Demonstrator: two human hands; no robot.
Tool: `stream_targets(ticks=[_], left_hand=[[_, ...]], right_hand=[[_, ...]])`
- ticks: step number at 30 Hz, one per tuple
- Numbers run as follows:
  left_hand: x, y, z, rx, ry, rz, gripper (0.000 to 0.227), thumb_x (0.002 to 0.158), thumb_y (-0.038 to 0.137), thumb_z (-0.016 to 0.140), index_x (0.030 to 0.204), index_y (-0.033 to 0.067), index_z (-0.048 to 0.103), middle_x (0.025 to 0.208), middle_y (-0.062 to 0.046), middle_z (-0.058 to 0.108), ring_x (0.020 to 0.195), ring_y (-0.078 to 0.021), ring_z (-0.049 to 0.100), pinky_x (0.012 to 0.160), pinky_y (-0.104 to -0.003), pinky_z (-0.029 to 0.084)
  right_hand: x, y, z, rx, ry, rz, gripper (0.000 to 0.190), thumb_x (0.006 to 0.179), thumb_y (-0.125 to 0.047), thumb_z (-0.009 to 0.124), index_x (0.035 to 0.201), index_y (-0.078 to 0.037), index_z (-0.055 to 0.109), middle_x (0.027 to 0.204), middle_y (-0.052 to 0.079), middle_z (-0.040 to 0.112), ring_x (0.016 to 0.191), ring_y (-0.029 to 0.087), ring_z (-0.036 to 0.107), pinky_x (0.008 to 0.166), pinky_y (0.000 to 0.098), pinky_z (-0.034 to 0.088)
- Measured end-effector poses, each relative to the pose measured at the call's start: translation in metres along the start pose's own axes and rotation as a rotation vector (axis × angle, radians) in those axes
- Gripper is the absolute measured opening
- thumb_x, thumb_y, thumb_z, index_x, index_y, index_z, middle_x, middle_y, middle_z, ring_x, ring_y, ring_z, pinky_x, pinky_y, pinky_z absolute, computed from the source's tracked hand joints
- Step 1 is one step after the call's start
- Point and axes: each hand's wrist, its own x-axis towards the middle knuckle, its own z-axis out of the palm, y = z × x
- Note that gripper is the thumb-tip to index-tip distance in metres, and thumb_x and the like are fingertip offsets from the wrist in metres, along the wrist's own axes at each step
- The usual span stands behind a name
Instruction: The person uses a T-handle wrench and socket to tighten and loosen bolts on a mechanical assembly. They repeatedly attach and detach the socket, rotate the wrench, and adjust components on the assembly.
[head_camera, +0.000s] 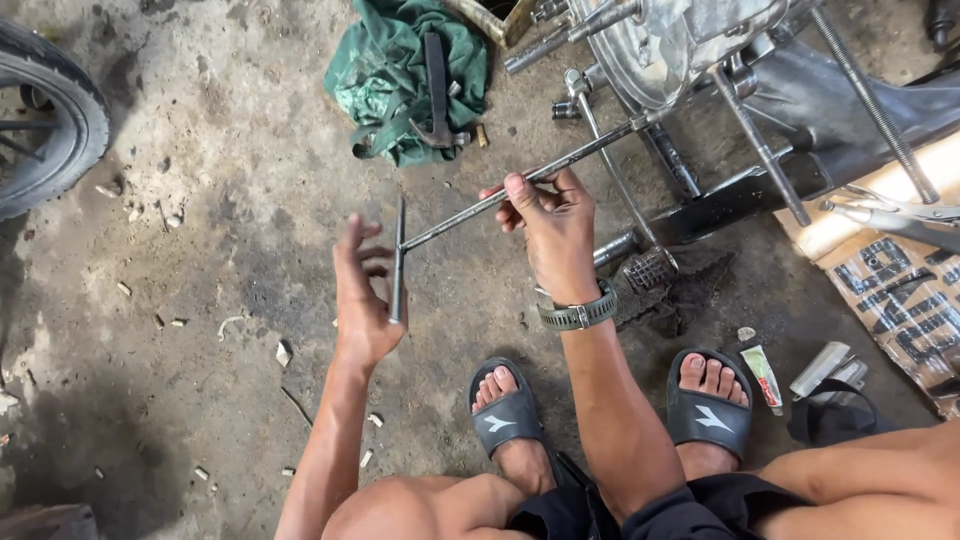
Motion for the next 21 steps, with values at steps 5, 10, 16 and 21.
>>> stream_targets(ticks=[5,10,16,21], left_hand=[[0.01,0.006,-0.003,0.271,-0.171,0.001,0.039,0.11,0.031,0.048,0.115,0.0017,0.074,0.108,-0.02,0.072,0.096,-0.0362,0.071,0.086,-0.044,0.055],[0.014,0.007,0.002,-0.167,0.075,-0.601,0.063,0.113,0.045,0.041,0.058,0.0144,0.052,0.048,0.0,0.042,0.043,-0.0137,0.039,0.048,-0.028,0.032],[0.034,0.06,-0.046,0.176,0.476,-0.304,0.048,0.114,0.037,0.049,0.076,0.0116,0.065,0.063,-0.007,0.056,0.056,-0.0146,0.053,0.053,-0.027,0.039],[0.065,0.161,0.002,0.457,0.14,0.309,0.014,0.102,-0.002,0.071,0.089,-0.001,0.075,0.071,-0.011,0.06,0.061,-0.025,0.067,0.054,-0.03,0.054]], right_hand=[[-0.011,-0.018,0.007,0.186,-0.296,-0.023,0.026,0.108,-0.01,0.053,0.132,-0.01,0.043,0.127,0.031,0.067,0.111,0.032,0.072,0.084,0.0272,0.062],[-0.003,-0.003,0.001,0.112,-0.158,0.01,0.019,0.101,-0.01,0.064,0.113,0.001,0.053,0.1,0.031,0.074,0.084,0.03,0.078,0.068,0.0306,0.066],[-0.006,-0.024,0.013,0.045,-0.121,-0.003,0.019,0.102,-0.011,0.065,0.113,-0.001,0.053,0.1,0.03,0.074,0.085,0.033,0.078,0.069,0.0338,0.068],[-0.003,0.0,0.009,0.126,-0.127,0.007,0.009,0.104,-0.008,0.059,0.109,-0.001,0.057,0.101,0.028,0.075,0.088,0.03,0.079,0.067,0.0309,0.068]])
